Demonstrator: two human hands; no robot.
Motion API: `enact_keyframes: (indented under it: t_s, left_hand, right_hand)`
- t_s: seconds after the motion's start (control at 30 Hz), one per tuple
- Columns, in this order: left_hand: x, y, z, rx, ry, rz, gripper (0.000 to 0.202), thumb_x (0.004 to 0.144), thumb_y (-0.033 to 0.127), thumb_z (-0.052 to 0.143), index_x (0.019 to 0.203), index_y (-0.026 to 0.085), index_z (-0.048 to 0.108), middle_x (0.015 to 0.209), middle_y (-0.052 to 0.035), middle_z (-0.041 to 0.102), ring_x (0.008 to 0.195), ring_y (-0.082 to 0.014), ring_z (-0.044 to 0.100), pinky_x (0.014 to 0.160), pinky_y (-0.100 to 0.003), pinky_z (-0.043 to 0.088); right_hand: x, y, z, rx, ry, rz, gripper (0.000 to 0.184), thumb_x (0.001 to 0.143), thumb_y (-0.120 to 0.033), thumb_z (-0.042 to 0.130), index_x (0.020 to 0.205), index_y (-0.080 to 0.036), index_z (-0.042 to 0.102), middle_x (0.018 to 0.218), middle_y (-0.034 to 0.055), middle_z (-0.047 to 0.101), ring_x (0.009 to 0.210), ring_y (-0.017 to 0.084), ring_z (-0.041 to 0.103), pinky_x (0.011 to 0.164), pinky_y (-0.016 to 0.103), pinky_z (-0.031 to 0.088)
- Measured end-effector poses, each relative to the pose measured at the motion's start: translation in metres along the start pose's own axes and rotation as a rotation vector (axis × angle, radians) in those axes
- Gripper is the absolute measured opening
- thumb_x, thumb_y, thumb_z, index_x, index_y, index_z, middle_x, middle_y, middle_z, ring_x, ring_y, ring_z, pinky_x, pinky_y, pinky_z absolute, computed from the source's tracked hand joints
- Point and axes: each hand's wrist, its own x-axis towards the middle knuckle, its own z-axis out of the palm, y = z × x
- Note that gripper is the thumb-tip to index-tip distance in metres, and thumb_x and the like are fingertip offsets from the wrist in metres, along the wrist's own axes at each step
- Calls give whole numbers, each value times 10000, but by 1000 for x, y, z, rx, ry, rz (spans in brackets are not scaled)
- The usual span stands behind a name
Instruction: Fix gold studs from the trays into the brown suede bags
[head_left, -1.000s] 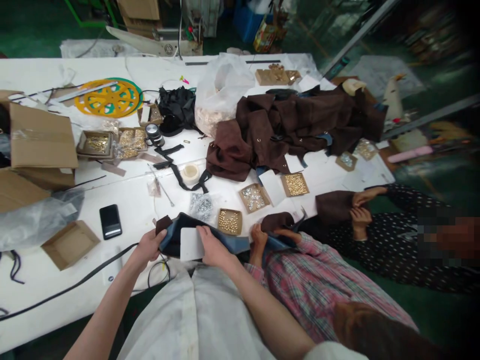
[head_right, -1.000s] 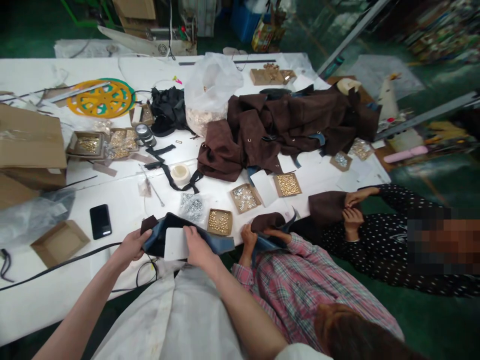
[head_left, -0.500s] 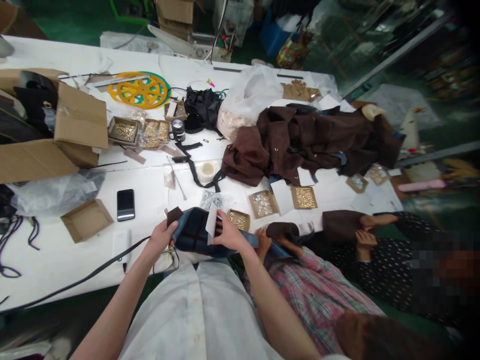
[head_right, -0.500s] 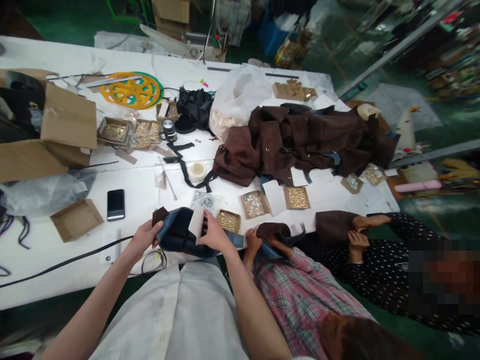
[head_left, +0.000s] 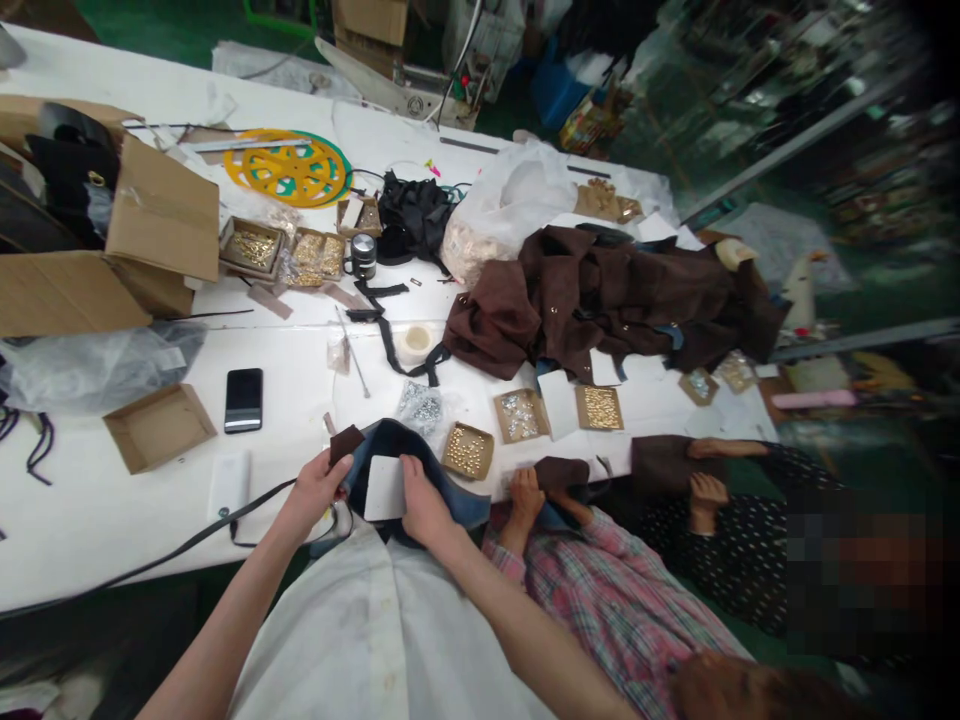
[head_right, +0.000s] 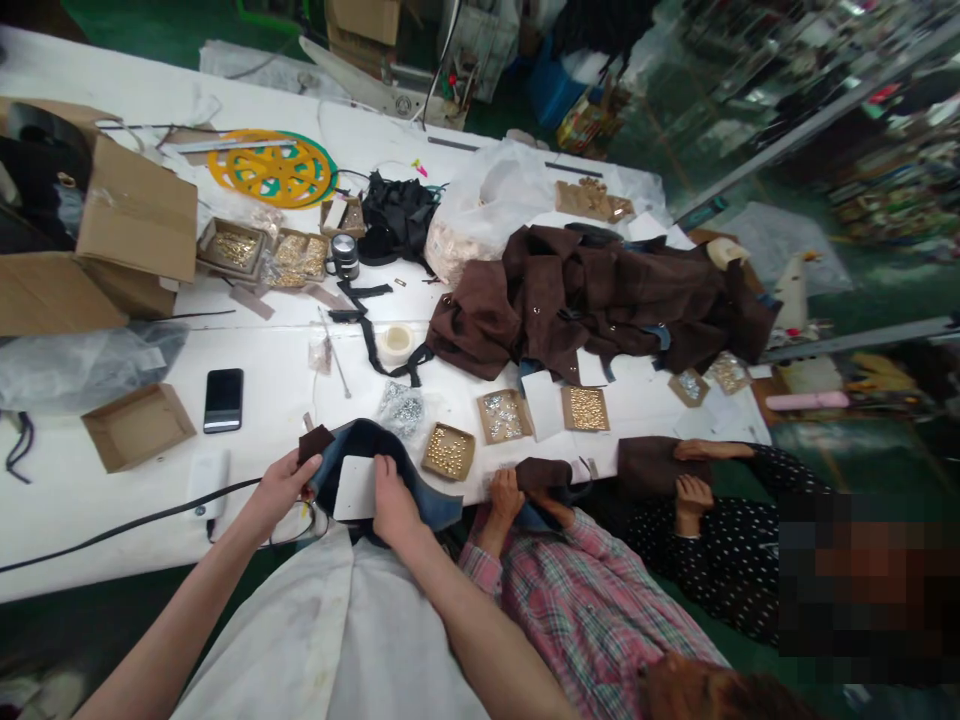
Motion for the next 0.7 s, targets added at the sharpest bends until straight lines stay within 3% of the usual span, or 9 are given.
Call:
enact_keyframes:
  t_s: [0.1, 0.17, 0.3, 0.4, 0.6, 0.7]
  left_hand:
    - [-2, 1, 8, -2, 10, 2, 616, 931, 764, 765, 1110, 181, 675, 708, 35, 629, 596, -198, 643, 563, -306, 504]
    - [-4, 0, 14, 8, -8, 6, 630, 920, 753, 784, 1155, 176, 688, 719, 20, 670, 602, -221, 684, 556, -313, 513]
    - [-5, -6, 19, 35, -25, 9, 656, 924, 741, 776, 1233, 168, 691, 762, -12, 733, 629, -250, 738, 548, -319, 530]
    - [-4, -12, 18, 59, -13, 10, 664, 946, 740, 755, 1263, 162, 681, 742, -18, 742, 641, -256, 751, 561, -320, 548]
    - [-3, -12, 20, 73, -28, 31, 652, 980, 740, 719, 1276, 161, 673, 680, -21, 747, 636, -268, 752, 577, -333, 564]
    - [-4, -7, 24, 82, -33, 49, 599, 991, 729, 711, 1223, 179, 671, 689, -9, 736, 627, -256, 742, 586, -335, 562]
  right_hand:
    - [5, -2, 38, -122, 19, 81, 1366, 628, 100, 671, 1833, -256, 135, 1821, 266, 328, 1499, 395, 650, 1204, 523, 622]
    - [7, -3, 48, -225, 20, 65, 1297, 686, 61, 691, 1835, -190, 144, 1838, 269, 325, 1511, 375, 633, 1217, 466, 610]
    - [6, -9, 45, -418, -16, 62, 1170, 745, -16, 734, 1805, -79, 243, 1836, 302, 349, 1446, 393, 658, 1124, 428, 661]
    - [5, -14, 39, -464, -32, 95, 1146, 763, -33, 732, 1806, -85, 260, 1838, 315, 345, 1350, 378, 717, 1003, 414, 709]
    - [12, -16, 35, -501, -47, 189, 1132, 754, -23, 728, 1800, -91, 302, 1807, 328, 399, 1259, 351, 775, 926, 372, 721]
    - [17, -13, 37, -499, -59, 163, 1157, 747, -30, 732, 1811, -90, 282, 1816, 328, 386, 1184, 333, 803, 880, 366, 725]
